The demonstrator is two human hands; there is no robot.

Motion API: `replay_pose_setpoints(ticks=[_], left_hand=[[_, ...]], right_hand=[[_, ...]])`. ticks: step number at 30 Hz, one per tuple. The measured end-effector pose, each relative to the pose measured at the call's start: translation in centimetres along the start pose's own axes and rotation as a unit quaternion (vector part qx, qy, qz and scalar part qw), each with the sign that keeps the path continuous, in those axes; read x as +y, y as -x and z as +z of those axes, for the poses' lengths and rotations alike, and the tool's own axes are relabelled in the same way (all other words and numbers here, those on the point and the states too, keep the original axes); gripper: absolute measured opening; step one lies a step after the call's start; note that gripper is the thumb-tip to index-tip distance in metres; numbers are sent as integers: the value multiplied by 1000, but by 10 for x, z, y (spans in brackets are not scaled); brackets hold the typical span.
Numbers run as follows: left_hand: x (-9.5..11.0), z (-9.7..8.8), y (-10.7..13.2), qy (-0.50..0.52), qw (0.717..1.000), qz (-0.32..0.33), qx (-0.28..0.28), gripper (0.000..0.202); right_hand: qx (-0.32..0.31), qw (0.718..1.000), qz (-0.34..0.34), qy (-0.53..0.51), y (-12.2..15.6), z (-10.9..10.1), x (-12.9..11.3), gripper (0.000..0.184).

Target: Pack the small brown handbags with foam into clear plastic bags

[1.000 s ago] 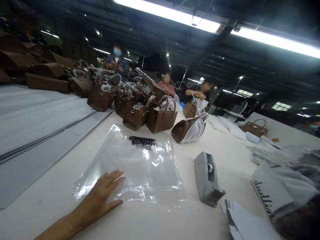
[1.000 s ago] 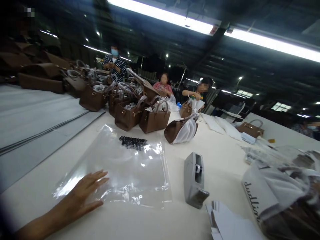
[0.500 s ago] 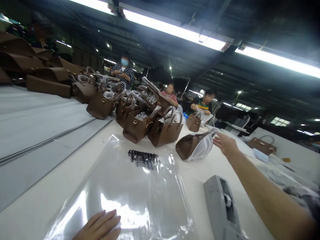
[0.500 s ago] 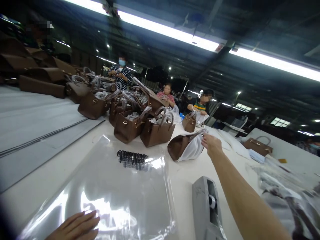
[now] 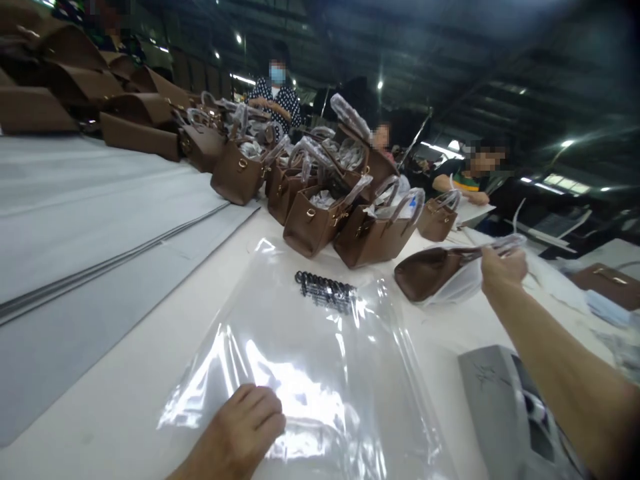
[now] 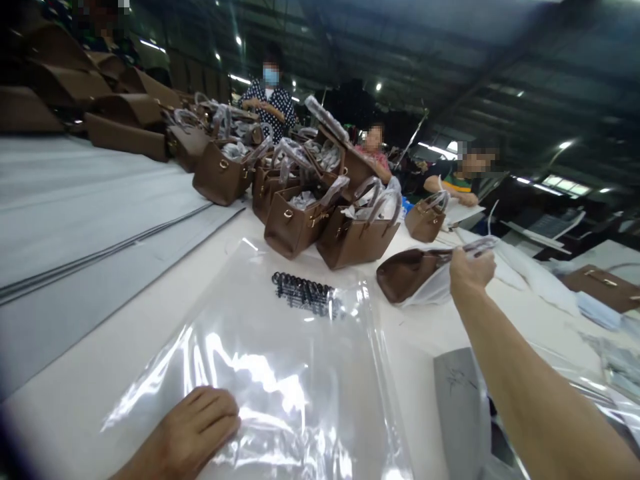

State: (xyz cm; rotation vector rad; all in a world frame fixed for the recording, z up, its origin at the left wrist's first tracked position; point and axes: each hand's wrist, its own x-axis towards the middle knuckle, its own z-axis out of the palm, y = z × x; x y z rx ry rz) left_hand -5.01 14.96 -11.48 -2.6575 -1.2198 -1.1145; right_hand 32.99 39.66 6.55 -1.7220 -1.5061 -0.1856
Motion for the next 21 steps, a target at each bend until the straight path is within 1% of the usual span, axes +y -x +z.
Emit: replay_pose_setpoints(ticks=[2,3,4,5,6,7,8,9,10,11,13,14,16,18,19,21], left_hand=[[3,-6,0,15,1000,13,-21,20],[4,-9,2,14,999,19,-26,20],[6,-11,4,9,999,24,-30,21],[7,-13,6,2,999,24,-36,22],[8,-15,8,-6,999,22,-42,22],[9,-18,11,-15,998,19,-52,22],[10,-21,12,-21,997,17,-70,21],[11,-25,14,-21,996,13,-91,21],[12,-30,15,-17,993,8,-113,18],[12,-34,15,-10,991,0,-136,16],[13,-43,14,12,982,-31,-187,16],[13,-46,12,21,977,-48,-209,18],[14,-52,8,31,967,-79,-241,21],[15,-54,3,33,961,-107,-254,16],[15,-54,0,32,959,-119,-255,12],[15,-54,-6,34,953,-147,-263,8]], right_hand=[[-14,1000,-19,-5,50,-12,-15,57],[-63,997,-50,-20,82,-19,-24,52],[-138,985,-92,-41,119,-25,-33,44],[-211,966,-135,-59,157,-31,-42,38],[-284,937,-190,-76,196,-35,-49,39],[-360,885,-287,-70,233,-38,-54,53],[-397,841,-363,-60,266,-40,-56,64],[-402,816,-411,-58,294,-40,-57,61],[-378,816,-432,-70,314,-38,-56,45],[-362,821,-434,-83,328,-37,-54,36],[-355,839,-397,-112,339,-33,-50,30],[-374,840,-372,-125,338,-33,-49,28],[-424,832,-324,-152,332,-34,-50,25],[-464,828,-256,-182,326,-36,-55,22],[-473,833,-214,-191,325,-37,-58,20],[-468,852,-134,-194,326,-37,-63,16]])
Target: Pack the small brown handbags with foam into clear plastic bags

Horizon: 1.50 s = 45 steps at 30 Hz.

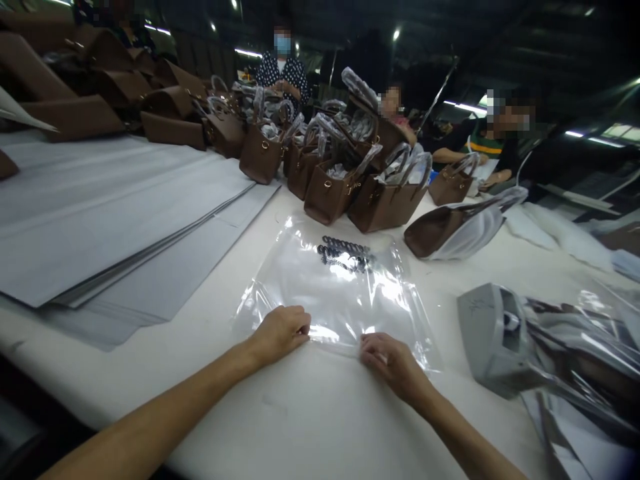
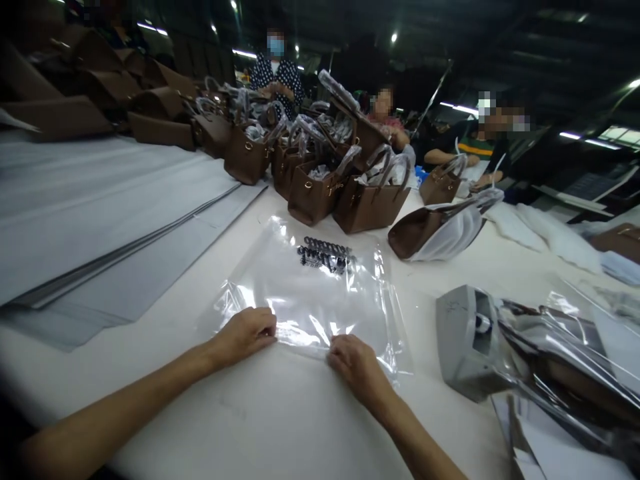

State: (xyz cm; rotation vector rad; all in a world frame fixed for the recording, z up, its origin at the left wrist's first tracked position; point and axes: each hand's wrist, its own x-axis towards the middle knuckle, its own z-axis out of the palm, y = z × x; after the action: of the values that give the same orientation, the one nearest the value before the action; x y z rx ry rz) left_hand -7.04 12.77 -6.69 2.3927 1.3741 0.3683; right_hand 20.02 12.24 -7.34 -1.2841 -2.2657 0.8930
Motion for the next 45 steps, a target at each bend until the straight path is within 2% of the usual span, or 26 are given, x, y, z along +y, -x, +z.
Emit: replay_pose_setpoints(ticks=[3,7,10,12,14,16,18,19,21,25,27,29,31,33,36,38,41,43,45], left_hand=[[1,-4,-8,11,999,-20,-23,16],[6,-6,-18,-6,999,-26,-34,15],[17,-7,-22,-24,999,-24,-14,15],[25,-11,-23,-26,999,-21,15,14],[33,-15,-22,-20,998,-22,47,11],[38,-18,-20,-9,997,-24,69,8],[40,-19,-19,5,997,-23,77,13],[40,-19,-19,12,997,-22,76,17],[36,-18,-19,28,997,-16,67,24],[20,-20,-22,57,996,-29,57,35],[14,-24,-24,66,995,-49,57,34],[15,-30,-26,66,995,-58,52,26],[24,-38,-27,52,996,-53,42,17],[37,-45,-27,22,998,-45,35,15],[54,-54,-22,-36,998,-43,40,16],[59,-59,-17,-80,994,-45,65,16],[62,-60,-11,-155,976,-25,150,15],[65,-55,-8,-194,960,17,203,16],[70,-47,-4,-207,946,84,234,18]], right_hand=[[36,998,54,-10,-3,3,-1,20],[47,996,69,-7,-11,-2,-1,32],[92,994,61,22,-12,-8,-10,33],[151,986,51,52,-8,-10,-22,26],[210,974,-3,87,-2,-7,-40,15],[244,952,-117,145,1,-1,-57,6],[257,915,-209,231,0,7,-67,16],[256,900,-226,273,-2,10,-68,19],[243,887,-216,327,-6,15,-62,19],[186,894,-197,357,-1,22,-39,20],[155,898,-183,368,7,27,-36,21],[140,903,-172,369,12,30,-43,21],[151,910,-150,355,10,32,-59,19],[140,922,-110,345,-3,33,-77,19],[77,935,-46,342,-29,38,-95,22],[56,939,-4,340,-44,43,-98,21],[67,940,48,330,-56,53,-97,27],[88,939,55,327,-62,60,-94,26],[123,940,45,315,-69,67,-89,28]])
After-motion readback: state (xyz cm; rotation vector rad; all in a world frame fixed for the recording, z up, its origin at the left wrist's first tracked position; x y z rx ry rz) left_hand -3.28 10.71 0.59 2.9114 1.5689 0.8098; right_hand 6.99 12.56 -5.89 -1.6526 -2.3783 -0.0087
